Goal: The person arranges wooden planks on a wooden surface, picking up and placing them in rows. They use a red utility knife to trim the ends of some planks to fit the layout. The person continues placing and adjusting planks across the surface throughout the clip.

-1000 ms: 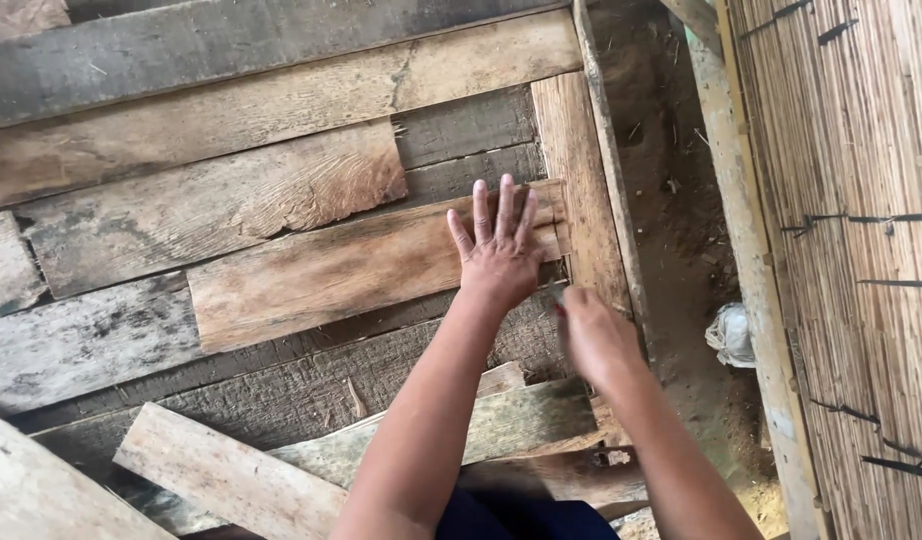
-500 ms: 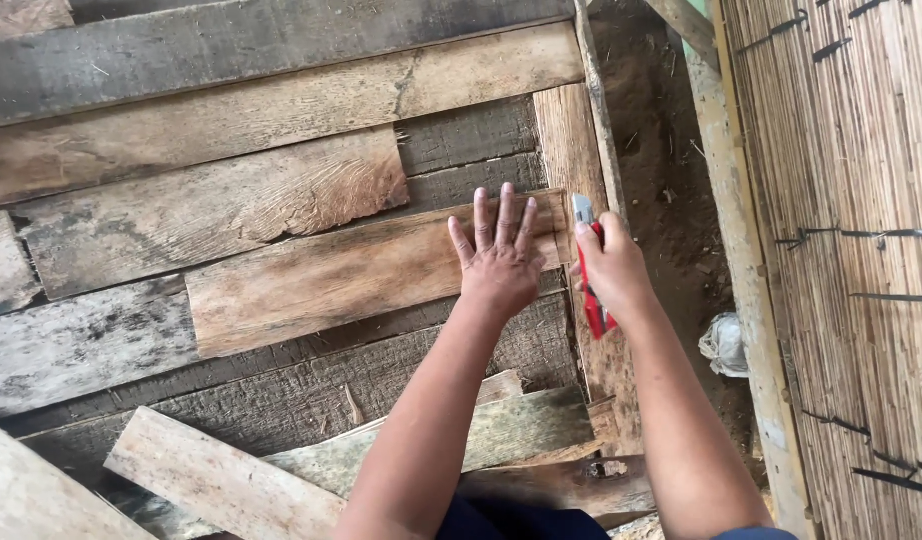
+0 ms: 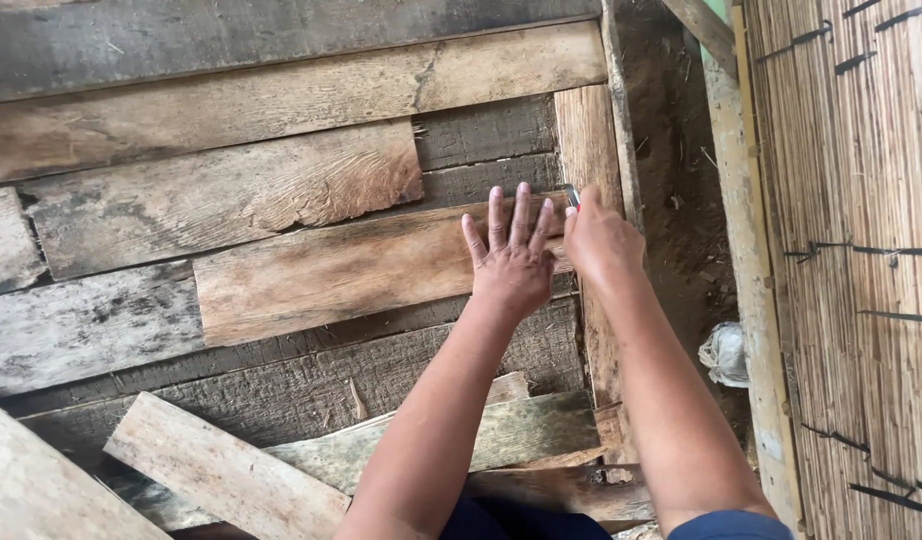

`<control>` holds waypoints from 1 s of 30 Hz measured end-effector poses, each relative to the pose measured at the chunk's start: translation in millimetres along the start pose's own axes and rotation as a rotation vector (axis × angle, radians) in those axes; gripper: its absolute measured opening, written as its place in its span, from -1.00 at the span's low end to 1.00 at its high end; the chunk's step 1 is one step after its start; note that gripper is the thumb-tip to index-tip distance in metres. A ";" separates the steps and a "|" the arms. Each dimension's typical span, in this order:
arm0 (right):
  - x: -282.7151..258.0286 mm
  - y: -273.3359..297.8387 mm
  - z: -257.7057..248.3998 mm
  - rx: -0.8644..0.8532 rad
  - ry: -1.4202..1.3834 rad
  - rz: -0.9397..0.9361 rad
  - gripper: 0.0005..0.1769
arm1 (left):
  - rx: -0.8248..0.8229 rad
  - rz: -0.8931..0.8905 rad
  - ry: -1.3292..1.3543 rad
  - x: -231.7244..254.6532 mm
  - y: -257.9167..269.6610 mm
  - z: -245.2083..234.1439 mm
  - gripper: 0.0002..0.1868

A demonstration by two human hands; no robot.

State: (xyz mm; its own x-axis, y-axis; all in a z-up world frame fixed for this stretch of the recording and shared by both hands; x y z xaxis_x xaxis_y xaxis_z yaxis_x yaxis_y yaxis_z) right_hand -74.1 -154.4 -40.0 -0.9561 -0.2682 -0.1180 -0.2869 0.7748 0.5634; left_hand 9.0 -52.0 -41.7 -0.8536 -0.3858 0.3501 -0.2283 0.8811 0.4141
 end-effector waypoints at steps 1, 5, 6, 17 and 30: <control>-0.7 -0.4 0.8 -0.002 0.002 -0.003 -0.65 | 0.000 -0.004 0.002 -0.4 0.3 0.8 -0.19; -5.9 0.8 -0.8 0.004 0.005 -0.002 -0.64 | 0.043 0.004 0.011 -2.0 -0.4 2.2 -0.19; -6.8 2.7 -0.8 -0.002 0.011 0.005 -0.63 | 0.059 0.012 0.012 -2.0 -0.2 3.5 -0.19; -36.2 30.1 -30.2 -0.125 0.011 0.030 -0.56 | 0.054 -0.009 0.037 -1.1 2.7 1.4 -0.18; -36.5 48.2 -31.4 -0.141 0.017 0.025 -0.54 | 0.025 -0.022 0.027 -2.3 2.2 2.0 -0.23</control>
State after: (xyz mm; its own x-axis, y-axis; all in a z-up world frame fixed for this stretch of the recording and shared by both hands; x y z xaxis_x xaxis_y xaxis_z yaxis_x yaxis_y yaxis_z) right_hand -51.2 -125.3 17.1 -0.9614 -0.2604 -0.0887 -0.2502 0.6938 0.6753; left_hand 9.6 -48.7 -43.3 -0.8352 -0.4120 0.3643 -0.2587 0.8789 0.4008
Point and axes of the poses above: each hand's wrist, its own y-axis away from the middle knuckle, its own z-axis out of the palm, x = y × z, the point moved 6 cm from there along -y, towards the middle knuckle, and after that the axes turned 6 degrees about -y, right-handed, at the moved point
